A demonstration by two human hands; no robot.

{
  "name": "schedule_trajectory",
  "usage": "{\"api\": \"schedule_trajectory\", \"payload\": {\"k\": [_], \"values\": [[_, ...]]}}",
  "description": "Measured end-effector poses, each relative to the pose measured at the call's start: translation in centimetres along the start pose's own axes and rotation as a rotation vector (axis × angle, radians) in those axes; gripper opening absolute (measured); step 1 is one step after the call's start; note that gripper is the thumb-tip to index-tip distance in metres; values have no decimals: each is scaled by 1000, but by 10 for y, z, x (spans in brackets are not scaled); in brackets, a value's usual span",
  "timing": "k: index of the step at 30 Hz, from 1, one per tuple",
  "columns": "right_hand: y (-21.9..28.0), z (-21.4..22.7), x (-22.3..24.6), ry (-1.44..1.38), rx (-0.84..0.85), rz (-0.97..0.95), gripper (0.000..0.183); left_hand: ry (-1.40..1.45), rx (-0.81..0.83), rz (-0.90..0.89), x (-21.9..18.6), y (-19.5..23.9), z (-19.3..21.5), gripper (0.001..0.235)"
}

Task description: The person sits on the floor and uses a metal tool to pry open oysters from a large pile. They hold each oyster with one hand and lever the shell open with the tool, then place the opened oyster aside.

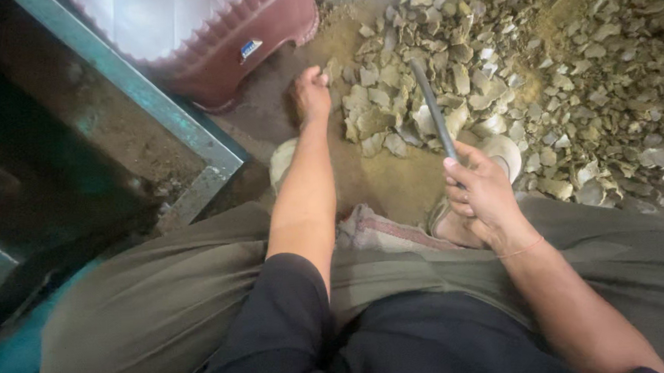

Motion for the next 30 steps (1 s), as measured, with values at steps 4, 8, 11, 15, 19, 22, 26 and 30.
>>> {"api": "schedule_trajectory", "payload": {"k": [4,8,11,15,19,22,26,30], "values": [[-2,1,-9,71,-25,-38,56,38,45,-45,-10,4,-21,22],[-15,-7,-15,226,-50,33,53,127,61,-140,-35,5,-8,34],[-26,-15,-15,355,-29,115,50,-104,-110,118,-43,25,21,24],[-48,-52,-18,416,77,242,46,-347,-183,423,-54,75,60,39],[-62,-47,-22,467,-13,84,47,-374,-92,372,-69,83,46,31],[-49,-45,-28,365,-55,-39,47,-348,-28,298,-60,66,36,36],[-40,-41,-24,305,-55,-63,43,-285,-50,32,-73,27,23,49],[-42,-51,6,668,-80,409,41,-286,81,118,-73,16,6,36]]}}
Point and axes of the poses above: each hand's wrist, its own y-axis away from the middle knuckle, its own z-axis out of the back of the hand, x = y × z, the point moved 8 cm from there along -y, towards the middle knuckle, and after that the axes turned 3 degrees about -x, right-handed, at the moved point
